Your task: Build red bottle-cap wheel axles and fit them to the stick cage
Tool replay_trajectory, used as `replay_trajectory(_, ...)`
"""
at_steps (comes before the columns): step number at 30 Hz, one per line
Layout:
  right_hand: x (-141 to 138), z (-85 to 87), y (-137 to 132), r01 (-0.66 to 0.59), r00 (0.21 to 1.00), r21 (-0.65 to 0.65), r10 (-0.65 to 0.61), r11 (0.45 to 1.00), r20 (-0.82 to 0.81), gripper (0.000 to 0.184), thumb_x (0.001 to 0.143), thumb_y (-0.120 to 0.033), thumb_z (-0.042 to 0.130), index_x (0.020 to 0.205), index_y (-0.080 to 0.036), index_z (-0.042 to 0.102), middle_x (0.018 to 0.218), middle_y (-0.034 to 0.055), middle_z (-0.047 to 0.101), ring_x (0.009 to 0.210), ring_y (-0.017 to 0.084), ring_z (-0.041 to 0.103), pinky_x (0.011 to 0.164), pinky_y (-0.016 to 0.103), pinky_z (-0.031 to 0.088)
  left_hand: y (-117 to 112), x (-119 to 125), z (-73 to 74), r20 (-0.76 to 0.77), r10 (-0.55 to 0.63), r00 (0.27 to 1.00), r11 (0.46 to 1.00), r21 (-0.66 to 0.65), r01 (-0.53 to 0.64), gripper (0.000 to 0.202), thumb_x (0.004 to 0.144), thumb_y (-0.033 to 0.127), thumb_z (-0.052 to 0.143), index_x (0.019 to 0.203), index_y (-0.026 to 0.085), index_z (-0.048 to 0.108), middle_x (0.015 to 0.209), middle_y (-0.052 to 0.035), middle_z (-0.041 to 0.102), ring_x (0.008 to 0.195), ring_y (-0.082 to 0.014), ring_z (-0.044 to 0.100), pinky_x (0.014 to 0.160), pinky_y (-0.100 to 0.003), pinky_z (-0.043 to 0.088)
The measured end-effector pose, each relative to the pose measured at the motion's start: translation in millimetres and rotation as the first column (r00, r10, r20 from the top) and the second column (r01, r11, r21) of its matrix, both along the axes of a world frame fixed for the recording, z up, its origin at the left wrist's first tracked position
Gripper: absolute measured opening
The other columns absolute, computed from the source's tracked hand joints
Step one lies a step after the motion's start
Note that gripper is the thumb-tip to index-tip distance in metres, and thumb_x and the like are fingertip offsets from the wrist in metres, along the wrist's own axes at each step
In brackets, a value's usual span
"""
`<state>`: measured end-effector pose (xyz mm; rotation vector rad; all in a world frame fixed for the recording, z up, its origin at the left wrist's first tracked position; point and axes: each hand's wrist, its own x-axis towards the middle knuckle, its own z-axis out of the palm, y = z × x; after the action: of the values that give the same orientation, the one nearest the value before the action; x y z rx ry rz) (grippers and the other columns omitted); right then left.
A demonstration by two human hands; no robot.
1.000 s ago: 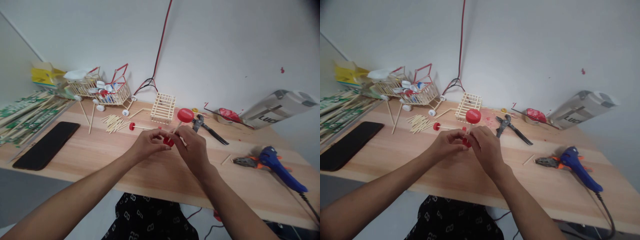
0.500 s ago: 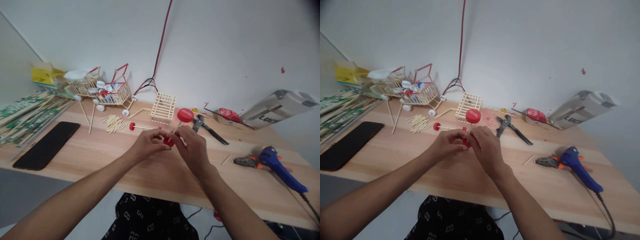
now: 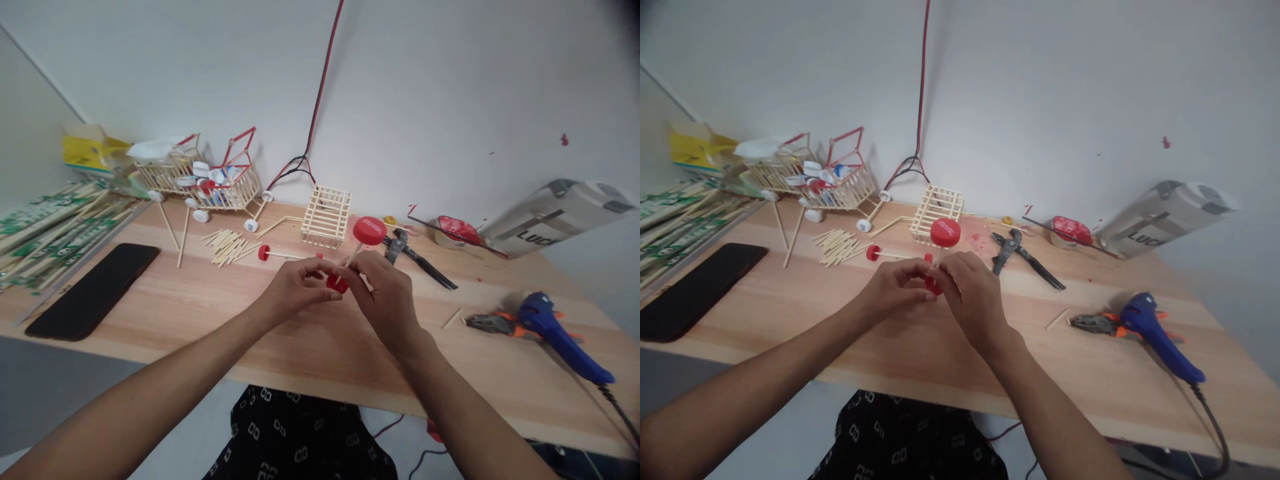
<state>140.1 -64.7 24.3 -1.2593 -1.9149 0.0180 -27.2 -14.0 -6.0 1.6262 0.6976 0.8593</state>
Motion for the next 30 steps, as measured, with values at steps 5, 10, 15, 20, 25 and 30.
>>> replay_trajectory(5, -0.1, 0.2, 0.4, 0.005, 1.000, 0.012, -0.005, 1.000, 0.003, 0.019, 0.092, -0.025, 0.052, 0.074, -0.021, 0.053, 0.074, 0.0012, 0.061, 0.072, 0.014, 0.056, 0.066, 0.027, 0.041, 1.0, 0.3, -1.4, 0.007, -0.006, 1.000, 1.000, 0.007, 0.006, 0.030, 0.066, 0.024, 0.077, 0.093, 0.015, 0.069, 0.088, -0.0050, 0.068, 0.087, -0.0180, 0.061, 0.084, -0.034, 0.049)
replay_trajectory(10, 0.1, -0.1, 0.9, 0.002, 1.000, 0.011, -0.002, 1.000, -0.003, 0.018, 0.092, -0.025, 0.052, 0.074, -0.021, 0.053, 0.073, 0.0008, 0.060, 0.071, 0.014, 0.055, 0.064, 0.027, 0.040, 1.9, 0.2, -3.5, 0.005, -0.005, 1.000, 1.000, 0.016, 0.005, 0.030, 0.066, 0.025, 0.077, 0.094, 0.016, 0.069, 0.089, -0.0048, 0.068, 0.088, -0.0179, 0.061, 0.084, -0.034, 0.050)
replay_trajectory(15, 0.2, -0.1, 1.6, 0.003, 1.000, 0.018, -0.003, 1.000, 0.003, 0.019, 0.092, -0.025, 0.052, 0.074, -0.021, 0.053, 0.071, 0.0005, 0.058, 0.069, 0.014, 0.054, 0.064, 0.027, 0.040, 3.0, 0.2, -4.6, -0.003, -0.003, 1.000, 0.999, 0.034, 0.003, 0.030, 0.067, 0.026, 0.077, 0.094, 0.016, 0.069, 0.089, -0.0052, 0.068, 0.087, -0.0178, 0.061, 0.084, -0.034, 0.049)
replay_trajectory(20, 0.5, -0.6, 2.0, 0.012, 1.000, 0.018, -0.012, 1.000, 0.008, 0.019, 0.091, -0.025, 0.053, 0.073, -0.021, 0.052, 0.071, 0.0005, 0.058, 0.069, 0.014, 0.053, 0.064, 0.026, 0.040, 3.0, 0.3, -4.9, -0.007, -0.006, 1.000, 0.999, 0.035, 0.006, 0.029, 0.067, 0.025, 0.077, 0.093, 0.016, 0.069, 0.090, -0.0055, 0.068, 0.088, -0.0181, 0.061, 0.085, -0.035, 0.049)
replay_trajectory(25, 0.2, -1.1, 0.6, 0.013, 1.000, 0.013, -0.013, 1.000, 0.007, 0.020, 0.092, -0.025, 0.052, 0.072, -0.021, 0.051, 0.071, 0.0002, 0.058, 0.069, 0.014, 0.053, 0.063, 0.026, 0.039, 1.9, 0.3, -3.0, -0.002, 0.006, 1.000, 1.000, 0.008, -0.006, 0.030, 0.066, 0.024, 0.077, 0.093, 0.016, 0.069, 0.090, -0.0055, 0.068, 0.088, -0.0179, 0.061, 0.084, -0.035, 0.050)
replay_trajectory(30, -0.6, -1.4, 1.5, 0.021, 1.000, 0.019, -0.022, 1.000, 0.014, 0.022, 0.093, -0.025, 0.051, 0.071, -0.021, 0.050, 0.071, -0.0002, 0.057, 0.068, 0.013, 0.052, 0.063, 0.025, 0.038, 2.6, 0.2, -3.3, 0.000, 0.005, 1.000, 1.000, -0.003, -0.005, 0.032, 0.066, 0.025, 0.077, 0.096, 0.015, 0.069, 0.090, -0.0057, 0.068, 0.087, -0.0174, 0.060, 0.085, -0.035, 0.049)
